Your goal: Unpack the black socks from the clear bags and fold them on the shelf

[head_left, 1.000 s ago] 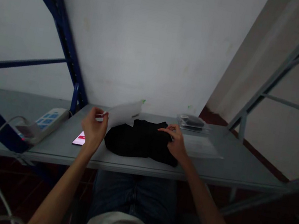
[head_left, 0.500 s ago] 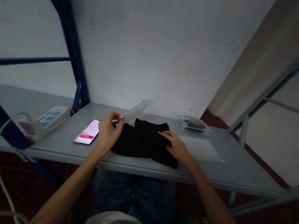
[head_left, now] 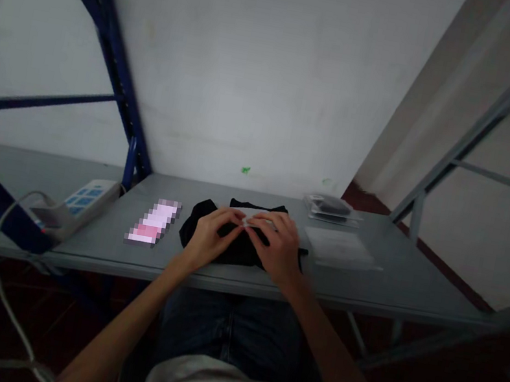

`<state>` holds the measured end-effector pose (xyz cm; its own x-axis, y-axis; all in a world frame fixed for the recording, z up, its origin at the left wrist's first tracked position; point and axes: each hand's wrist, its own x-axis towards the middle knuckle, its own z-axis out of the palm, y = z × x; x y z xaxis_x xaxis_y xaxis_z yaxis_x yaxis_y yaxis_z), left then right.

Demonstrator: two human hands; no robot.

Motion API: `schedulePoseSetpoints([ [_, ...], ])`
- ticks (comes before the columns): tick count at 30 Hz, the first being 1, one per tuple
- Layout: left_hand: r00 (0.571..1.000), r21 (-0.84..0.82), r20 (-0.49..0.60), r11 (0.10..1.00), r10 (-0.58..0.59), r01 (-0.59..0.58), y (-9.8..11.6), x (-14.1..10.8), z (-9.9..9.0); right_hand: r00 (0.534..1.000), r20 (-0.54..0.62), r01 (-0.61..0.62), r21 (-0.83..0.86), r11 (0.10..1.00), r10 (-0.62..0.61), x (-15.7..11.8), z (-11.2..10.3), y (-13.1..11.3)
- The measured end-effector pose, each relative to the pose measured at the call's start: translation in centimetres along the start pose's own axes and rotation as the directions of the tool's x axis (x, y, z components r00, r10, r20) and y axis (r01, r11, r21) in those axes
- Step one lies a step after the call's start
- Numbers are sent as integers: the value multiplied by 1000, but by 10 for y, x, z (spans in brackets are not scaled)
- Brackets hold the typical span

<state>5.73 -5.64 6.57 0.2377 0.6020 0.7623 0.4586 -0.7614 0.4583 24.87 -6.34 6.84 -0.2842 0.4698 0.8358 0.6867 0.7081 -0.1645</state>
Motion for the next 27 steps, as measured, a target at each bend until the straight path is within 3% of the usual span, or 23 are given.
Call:
schedulePoseSetpoints([
  [7,1000,-33,3,999,28,-28,5,4,-11,995,18,104,-130,986,-103,-2,-13,14],
  [12,997,-50,-80,999,-5,1,0,6,-15,999,-34,-1,-317,948,-10,-24,-44,60],
  [16,993,-67,-105,997,-52,46,-11,4,-12,996,-43,-83,-371,925,72,-40,-70,88],
  [19,996,-89,-81,995,-41,34,-11,1,-3,995,22,-82,-386,919,98,-42,-74,84],
  [24,999,-91,-28,995,33,-35,7,-3,13,967,250,43,-357,933,52,-32,-56,64],
  [27,997,-42,28,997,65,-64,10,-4,15,958,272,25,-384,923,88,-30,-60,75],
])
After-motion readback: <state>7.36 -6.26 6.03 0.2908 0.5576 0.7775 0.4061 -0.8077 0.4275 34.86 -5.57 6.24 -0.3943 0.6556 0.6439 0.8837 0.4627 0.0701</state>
